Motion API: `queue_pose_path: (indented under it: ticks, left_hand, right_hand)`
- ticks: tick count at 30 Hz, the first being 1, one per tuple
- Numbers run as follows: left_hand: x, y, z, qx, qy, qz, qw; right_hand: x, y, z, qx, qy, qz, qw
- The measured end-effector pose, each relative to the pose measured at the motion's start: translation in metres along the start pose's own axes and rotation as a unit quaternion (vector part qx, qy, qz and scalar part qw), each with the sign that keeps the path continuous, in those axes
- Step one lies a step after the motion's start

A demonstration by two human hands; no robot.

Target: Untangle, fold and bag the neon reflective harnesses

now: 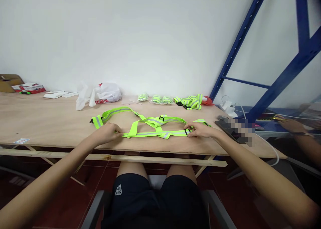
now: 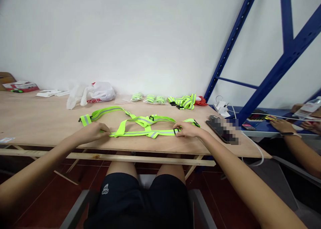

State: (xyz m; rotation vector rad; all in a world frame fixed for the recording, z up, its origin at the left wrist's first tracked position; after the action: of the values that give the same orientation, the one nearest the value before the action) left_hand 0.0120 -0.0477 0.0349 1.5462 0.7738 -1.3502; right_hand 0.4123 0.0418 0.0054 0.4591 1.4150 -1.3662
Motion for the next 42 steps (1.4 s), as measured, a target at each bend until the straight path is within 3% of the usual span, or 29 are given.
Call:
queue_pose_path:
  ticks: [6, 10, 24, 28, 32, 34, 37, 42]
  left_hand:
    - [0.002, -0.009, -0.022, -0.02, -0.109, 0.049, 0.993]
    - [0.008, -0.009, -0.025, -0.025, -0.144, 0.035, 0.989]
    - [-0.009, 0.005, -0.029, 0.032, -0.091, 0.052, 0.994]
    - [-0.025, 0.004, -0.034, 0.068, -0.003, 0.005, 0.998]
    - [-0.041, 0.008, -0.032, 0.099, 0.118, -0.121, 0.981]
    - [-0.034, 0.013, -0.025, 0.138, 0.147, -0.194, 0.96]
    - [-0.007, 0.024, -0.007, 0.221, 0.156, -0.245, 0.931]
    - [0.013, 0.037, 0.032, 0.25, 0.198, -0.235, 0.918]
  right_hand:
    - [-0.012, -0.016, 0.006, -0.009, 0.048, 0.109, 0.993]
    - [-0.013, -0.025, 0.014, -0.016, 0.073, 0.144, 0.987]
    - [-0.02, -0.027, 0.022, -0.022, 0.11, 0.202, 0.973]
    - [-0.028, -0.027, 0.028, -0.025, 0.146, 0.228, 0.962]
    - [-0.032, -0.037, 0.039, -0.038, 0.217, 0.31, 0.925]
    - [-0.021, -0.041, 0.047, -0.054, 0.231, 0.356, 0.904]
    - [0.008, -0.039, 0.06, -0.081, 0.233, 0.386, 0.889]
    - [0.031, -0.018, 0.084, -0.068, 0.259, 0.311, 0.912]
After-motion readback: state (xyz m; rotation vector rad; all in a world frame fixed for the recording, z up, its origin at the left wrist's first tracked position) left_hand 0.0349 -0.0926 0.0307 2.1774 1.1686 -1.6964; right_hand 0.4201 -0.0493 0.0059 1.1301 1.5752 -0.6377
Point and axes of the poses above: each hand's wrist, its own z-axis away from the middle knuckle, its own x-axis out of the palm, y = z × x, the point moved 8 cm from there along -z, towards the middle knuckle, and after that the axes turned 5 degrees about x, right-handed, at the moved point
